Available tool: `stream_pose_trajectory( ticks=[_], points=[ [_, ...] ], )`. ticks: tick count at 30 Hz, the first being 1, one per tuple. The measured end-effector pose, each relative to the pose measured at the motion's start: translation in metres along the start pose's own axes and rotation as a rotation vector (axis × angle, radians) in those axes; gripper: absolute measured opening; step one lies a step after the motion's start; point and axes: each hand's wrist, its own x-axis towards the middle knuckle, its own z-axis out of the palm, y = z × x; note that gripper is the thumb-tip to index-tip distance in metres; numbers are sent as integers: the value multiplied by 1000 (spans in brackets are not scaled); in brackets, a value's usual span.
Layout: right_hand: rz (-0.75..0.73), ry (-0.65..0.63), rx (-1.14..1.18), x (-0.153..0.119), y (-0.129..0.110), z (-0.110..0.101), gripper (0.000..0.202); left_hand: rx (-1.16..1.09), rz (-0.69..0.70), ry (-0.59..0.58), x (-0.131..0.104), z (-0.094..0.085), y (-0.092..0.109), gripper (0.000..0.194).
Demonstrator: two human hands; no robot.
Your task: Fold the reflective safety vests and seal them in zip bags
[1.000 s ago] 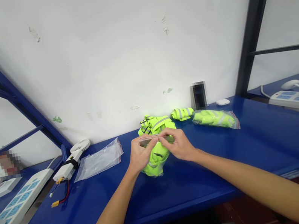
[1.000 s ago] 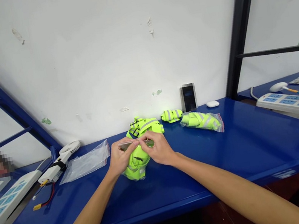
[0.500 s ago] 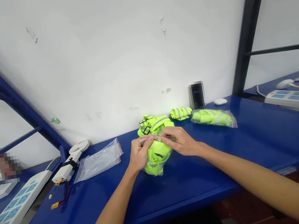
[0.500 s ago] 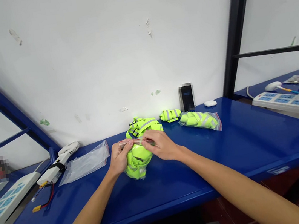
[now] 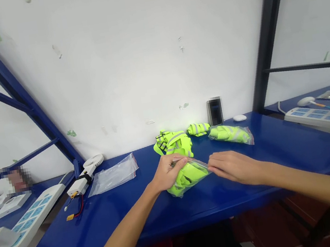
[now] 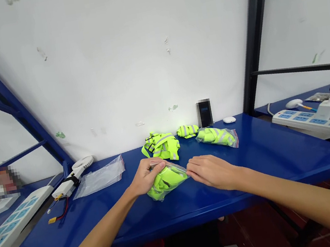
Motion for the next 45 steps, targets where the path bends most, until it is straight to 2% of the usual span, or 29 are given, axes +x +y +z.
stream_pose_trajectory(
  ticks=[3,5,9,12,15,17,20,23,27,31,34,36,37,39,41,43,45],
  points=[
    [-13,41,-44,-6,6,5,26,111,100,-67,6,-4,14,31],
    [16,24,-41,-8,9,5,25,227,155,-138,12,-9,24,28],
    [6,-17,-75,-2,7,-4,23,602,242,-273,28,-13,47,29],
    [-69,-4,-156,10,-2,-13,24,857,324,-386,37,-9,63,18],
    [-51,8,-217,19,-12,-19,25,1062,472,-551,40,-6,68,19],
    [-21,-1,-222,20,-17,-19,25,1159,589,-607,37,-8,66,16],
    [-39,-35,-185,18,-24,-15,28,1216,697,-615,31,-14,59,14],
    [-25,-58,-118,15,-29,-11,32,1217,743,-591,23,-21,55,13],
    [-7,-83,46,16,-36,-15,33,1211,789,-478,16,-22,49,18],
    [23,-95,236,17,-46,-23,26,1177,821,-348,15,-12,43,37],
    [70,-99,354,11,-50,-20,25,1104,850,-281,19,-10,43,44],
    [116,-83,370,-1,-44,-14,24,1052,773,-203,22,-20,43,46],
    [149,-82,355,-10,-38,-10,23,1030,683,-143,22,-30,40,45],
    [251,-106,291,-32,-21,-1,23,1001,406,16,17,-57,27,43],
    [427,-171,183,-58,1,5,30,980,76,133,5,-88,0,44],
    [622,-240,69,-81,23,8,34,1012,-213,147,-14,-113,-37,48],
    [783,-278,-59,-100,42,8,39,1039,-472,121,-35,-126,-77,53]
  ],
)
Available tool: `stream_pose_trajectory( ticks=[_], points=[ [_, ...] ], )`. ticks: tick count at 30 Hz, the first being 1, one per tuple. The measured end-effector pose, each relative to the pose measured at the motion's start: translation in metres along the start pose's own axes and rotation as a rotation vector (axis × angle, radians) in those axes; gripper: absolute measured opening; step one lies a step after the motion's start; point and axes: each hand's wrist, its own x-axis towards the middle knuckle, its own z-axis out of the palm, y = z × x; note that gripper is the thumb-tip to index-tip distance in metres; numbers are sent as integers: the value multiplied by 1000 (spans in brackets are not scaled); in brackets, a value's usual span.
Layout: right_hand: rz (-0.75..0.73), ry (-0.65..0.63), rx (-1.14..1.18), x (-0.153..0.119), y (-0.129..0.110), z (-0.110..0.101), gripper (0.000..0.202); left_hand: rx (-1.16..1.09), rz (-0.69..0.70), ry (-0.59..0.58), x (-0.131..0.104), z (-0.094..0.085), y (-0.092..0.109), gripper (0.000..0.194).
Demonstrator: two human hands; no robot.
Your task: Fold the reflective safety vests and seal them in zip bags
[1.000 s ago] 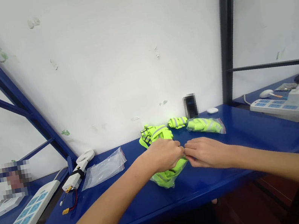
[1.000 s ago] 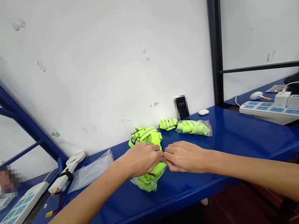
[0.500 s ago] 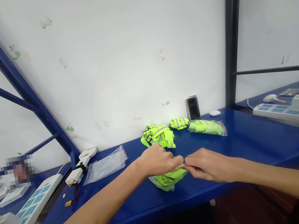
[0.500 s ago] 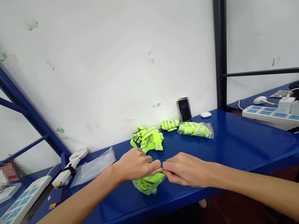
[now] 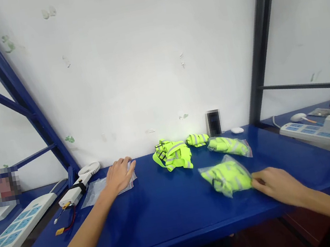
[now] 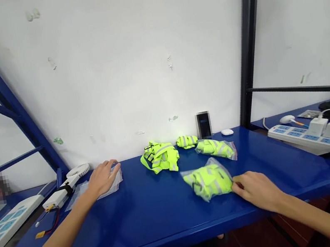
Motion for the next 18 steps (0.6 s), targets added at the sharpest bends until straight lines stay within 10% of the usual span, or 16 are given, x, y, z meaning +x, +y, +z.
stream_pose_trajectory(
  ticks=[4,8,13,18],
  points=[
    [265,15,-66,6,34,-3,40,43,-185,-193,-8,54,-32,61],
    [378,26,-118,13,41,-19,47,25,-231,-128,-9,74,-29,57],
    [248,189,-268,23,-13,-44,38,38,-181,-11,-7,72,-23,53],
    [-213,352,18,79,-91,-27,24,-36,-105,202,-11,60,-11,51]
  ],
)
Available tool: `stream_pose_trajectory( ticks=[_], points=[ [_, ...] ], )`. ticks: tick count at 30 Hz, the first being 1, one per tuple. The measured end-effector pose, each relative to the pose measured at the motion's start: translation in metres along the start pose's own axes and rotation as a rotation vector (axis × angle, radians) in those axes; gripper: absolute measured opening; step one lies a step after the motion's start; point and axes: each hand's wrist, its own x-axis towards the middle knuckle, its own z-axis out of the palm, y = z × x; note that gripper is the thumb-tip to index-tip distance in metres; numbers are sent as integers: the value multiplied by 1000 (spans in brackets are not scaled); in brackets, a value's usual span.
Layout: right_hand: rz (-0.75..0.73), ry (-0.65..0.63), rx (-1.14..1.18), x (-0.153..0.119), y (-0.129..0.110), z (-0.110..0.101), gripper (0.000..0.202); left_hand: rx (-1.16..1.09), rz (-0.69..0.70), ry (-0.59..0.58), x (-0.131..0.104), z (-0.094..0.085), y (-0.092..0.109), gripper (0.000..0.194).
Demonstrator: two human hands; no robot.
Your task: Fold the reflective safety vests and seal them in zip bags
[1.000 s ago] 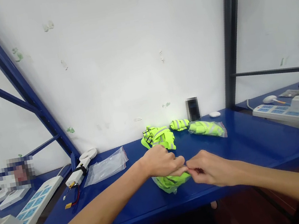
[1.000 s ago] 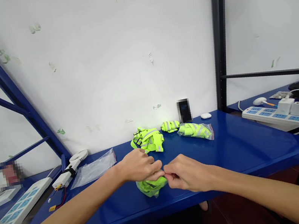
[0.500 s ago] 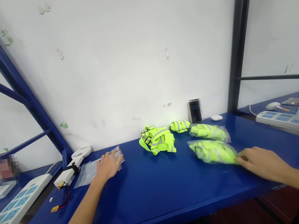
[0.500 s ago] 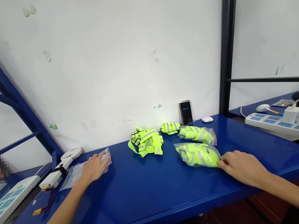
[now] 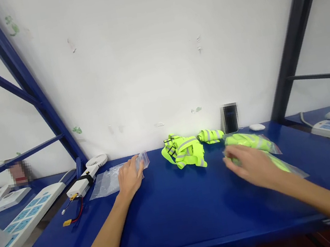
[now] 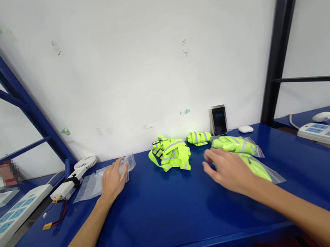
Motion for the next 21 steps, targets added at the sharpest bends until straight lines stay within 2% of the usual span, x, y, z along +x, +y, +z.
stream_pose_trajectory(
  ticks=[1,3,5,8,10,12,14,16,18,21],
  points=[
    [-28,40,82,16,-9,14,22,-15,28,30,-1,-1,3,50],
    [-19,104,173,48,-24,44,31,-25,83,39,-2,1,9,48],
    [-24,100,178,74,-36,70,45,-11,112,-23,-4,7,10,46],
    [37,62,183,89,-50,95,46,-1,75,-132,-5,13,6,46],
    [25,97,212,87,-54,103,43,-17,41,-126,-5,10,3,48],
    [-3,171,296,81,-54,105,37,-59,25,-39,-3,2,5,48],
    [27,268,432,78,-52,104,26,-144,44,64,1,-6,15,46],
    [98,371,579,78,-49,103,11,-272,113,94,5,-8,33,45],
    [163,430,740,79,-47,106,4,-441,208,20,9,-2,55,44],
    [363,367,1136,81,-46,113,8,-767,259,-168,14,16,85,47]
  ],
)
